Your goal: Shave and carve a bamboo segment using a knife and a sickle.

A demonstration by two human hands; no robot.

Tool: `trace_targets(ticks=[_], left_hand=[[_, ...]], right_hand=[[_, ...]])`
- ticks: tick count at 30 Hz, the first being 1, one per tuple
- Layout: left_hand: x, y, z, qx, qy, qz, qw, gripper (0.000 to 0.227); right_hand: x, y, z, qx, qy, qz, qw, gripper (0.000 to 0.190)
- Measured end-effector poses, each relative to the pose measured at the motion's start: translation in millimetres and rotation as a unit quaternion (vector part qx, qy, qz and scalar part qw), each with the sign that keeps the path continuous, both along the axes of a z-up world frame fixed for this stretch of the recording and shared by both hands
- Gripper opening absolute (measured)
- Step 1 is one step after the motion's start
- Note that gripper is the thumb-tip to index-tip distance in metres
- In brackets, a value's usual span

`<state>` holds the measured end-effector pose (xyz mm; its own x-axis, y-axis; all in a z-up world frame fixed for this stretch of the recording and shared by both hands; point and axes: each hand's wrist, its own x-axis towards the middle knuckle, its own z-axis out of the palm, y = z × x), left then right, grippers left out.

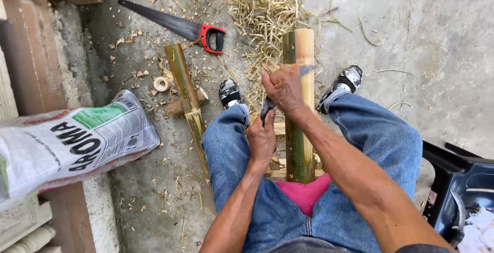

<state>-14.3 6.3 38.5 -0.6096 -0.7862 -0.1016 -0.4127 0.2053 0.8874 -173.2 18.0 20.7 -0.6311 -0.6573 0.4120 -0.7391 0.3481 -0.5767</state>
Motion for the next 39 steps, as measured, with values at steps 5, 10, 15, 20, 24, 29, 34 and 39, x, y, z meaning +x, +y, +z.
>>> trace_targets(ticks=[5,10,15,20,24,29,34,39], left_hand=[[31,-1,-9,0.122,-0.050,-0.004,0.991,0.049],[-5,-2,-6,0.011,0.011,0.007,1.000,0.049],[-25,0,-3,-0.056,0.008,-0.032,0.998,0.045],[-21,1,13,-0.059,-0.013,-0.035,0.998,0.041],[-7,10,11,-0.027,-0.022,0.004,0.999,0.041],[48,5,16,0.122,-0.120,0.000,0.985,0.053],[25,11,25,0.112,-0.055,0.008,0.992,0.050],[-24,2,-9,-0.043,0.019,-0.008,0.999,0.048]], right_hand=[[26,10,4,0.113,-0.117,-0.016,0.987,0.058],[-10,0,7,0.024,-0.033,0.005,0.999,0.056],[-30,7,11,-0.005,-0.020,-0.033,0.999,0.046],[-22,6,12,-0.032,-0.029,-0.027,0.999,0.046],[-11,-1,8,0.004,-0.030,-0.012,0.999,0.051],[27,3,20,0.172,-0.203,-0.001,0.964,0.059],[18,9,13,0.164,-0.158,0.024,0.973,0.061],[-31,1,0,0.025,-0.077,0.044,0.996,0.059]])
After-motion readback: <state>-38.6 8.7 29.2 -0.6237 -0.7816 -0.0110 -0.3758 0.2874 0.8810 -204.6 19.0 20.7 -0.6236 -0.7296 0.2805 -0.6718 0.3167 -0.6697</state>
